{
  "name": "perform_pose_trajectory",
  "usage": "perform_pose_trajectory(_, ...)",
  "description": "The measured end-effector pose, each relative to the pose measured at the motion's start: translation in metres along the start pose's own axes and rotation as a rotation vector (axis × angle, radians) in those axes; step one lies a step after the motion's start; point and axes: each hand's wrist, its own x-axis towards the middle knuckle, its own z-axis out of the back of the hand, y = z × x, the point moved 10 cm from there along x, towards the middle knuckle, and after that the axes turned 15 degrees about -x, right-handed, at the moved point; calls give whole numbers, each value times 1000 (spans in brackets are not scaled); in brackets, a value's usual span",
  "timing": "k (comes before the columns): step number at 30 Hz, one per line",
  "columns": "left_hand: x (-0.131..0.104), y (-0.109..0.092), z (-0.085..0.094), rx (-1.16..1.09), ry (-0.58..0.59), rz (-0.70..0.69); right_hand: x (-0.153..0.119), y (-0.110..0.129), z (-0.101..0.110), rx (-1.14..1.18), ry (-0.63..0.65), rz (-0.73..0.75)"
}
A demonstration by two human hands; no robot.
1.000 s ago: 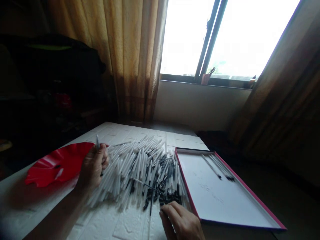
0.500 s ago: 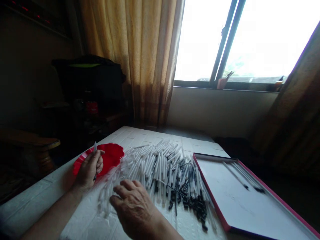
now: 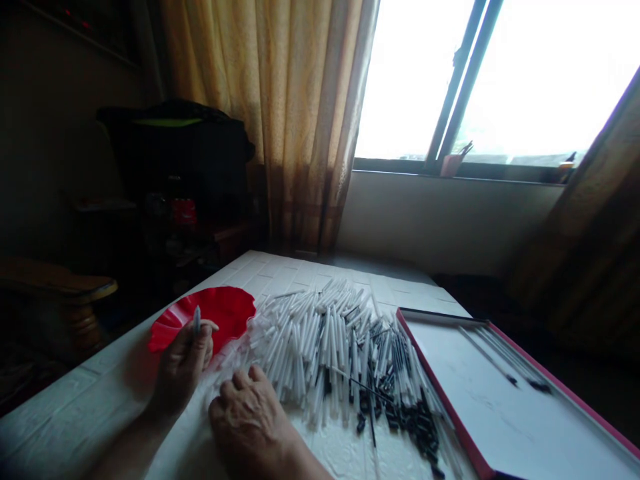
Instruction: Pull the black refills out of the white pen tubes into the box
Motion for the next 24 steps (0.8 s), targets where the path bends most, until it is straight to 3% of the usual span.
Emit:
perform_pose_trajectory(8,-12,-5,-23,191,198,-131,-7,-6,-1,-127,-66,-75)
perform_pose_trajectory(13,-18,-7,-41,331,322,-181,-15,-16,-1,-84,-79,-106)
perform_pose_trajectory(19,-29,-8,-54,478,406,-314,-45,-58,16,113,-221,-350)
perform_pose_trajectory(24,-35,-12,-63,593,459,-446,-97,-104,21,224,-311,-519)
